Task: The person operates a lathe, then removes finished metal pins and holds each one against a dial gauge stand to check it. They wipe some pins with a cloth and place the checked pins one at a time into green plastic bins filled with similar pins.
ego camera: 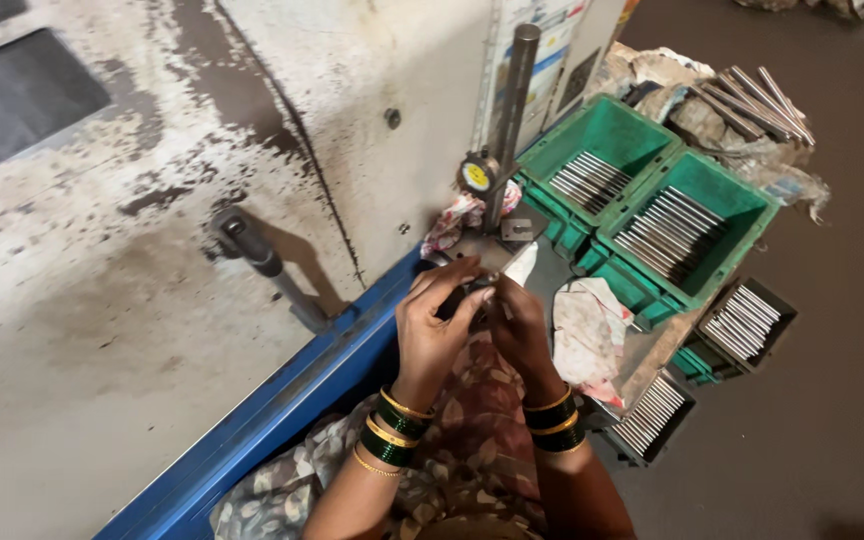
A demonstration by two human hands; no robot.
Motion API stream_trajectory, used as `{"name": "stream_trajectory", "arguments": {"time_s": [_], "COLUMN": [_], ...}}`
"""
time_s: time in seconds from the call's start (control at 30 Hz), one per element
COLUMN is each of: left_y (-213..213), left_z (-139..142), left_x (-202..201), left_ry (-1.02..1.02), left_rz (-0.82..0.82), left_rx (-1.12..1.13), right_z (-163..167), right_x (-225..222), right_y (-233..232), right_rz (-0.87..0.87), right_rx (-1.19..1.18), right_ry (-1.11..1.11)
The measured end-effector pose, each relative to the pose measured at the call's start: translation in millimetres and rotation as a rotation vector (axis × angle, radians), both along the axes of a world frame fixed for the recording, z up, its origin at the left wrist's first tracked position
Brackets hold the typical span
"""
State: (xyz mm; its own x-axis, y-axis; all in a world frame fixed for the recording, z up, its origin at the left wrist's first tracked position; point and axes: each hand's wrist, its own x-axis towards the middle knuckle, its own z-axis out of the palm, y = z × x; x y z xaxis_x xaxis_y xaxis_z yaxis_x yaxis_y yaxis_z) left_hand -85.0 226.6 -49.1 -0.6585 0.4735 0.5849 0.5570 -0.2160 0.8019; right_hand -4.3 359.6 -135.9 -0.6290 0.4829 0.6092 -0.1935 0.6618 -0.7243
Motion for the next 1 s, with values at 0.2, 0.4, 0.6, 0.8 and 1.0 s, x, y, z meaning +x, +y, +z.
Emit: {"name": "stream_trajectory", "arguments": {"time_s": [0.2, 0.4, 0.6, 0.8, 1.0], "left_y": [41, 87, 128, 160, 185], "left_z": [-17, -32, -62, -107, -130], "left_x": [-4, -4, -17, -32, -33], "left_ry": [-0.116, -0.22, -0.359, -0.325, -0.728], "left_rz": [-0.06, -0.157, -0.168, -0.265, -0.624], "left_rx": [-0.036, -0.033, -0.208, -0.119, 0.036], "right_z": [-3, -13, -26, -53, -74], "right_x": [9, 8, 8, -4, -13], "right_y": [43, 88, 130, 162, 164], "right_rz": [-0.055, -0.065, -0.113, 0.032, 0.014], "right_rx": [-0.256, -0.509, -0.721, -1.236, -1.529], "right_ry": [-0.03, 0.048, 0.093, 0.417, 0.518]}}
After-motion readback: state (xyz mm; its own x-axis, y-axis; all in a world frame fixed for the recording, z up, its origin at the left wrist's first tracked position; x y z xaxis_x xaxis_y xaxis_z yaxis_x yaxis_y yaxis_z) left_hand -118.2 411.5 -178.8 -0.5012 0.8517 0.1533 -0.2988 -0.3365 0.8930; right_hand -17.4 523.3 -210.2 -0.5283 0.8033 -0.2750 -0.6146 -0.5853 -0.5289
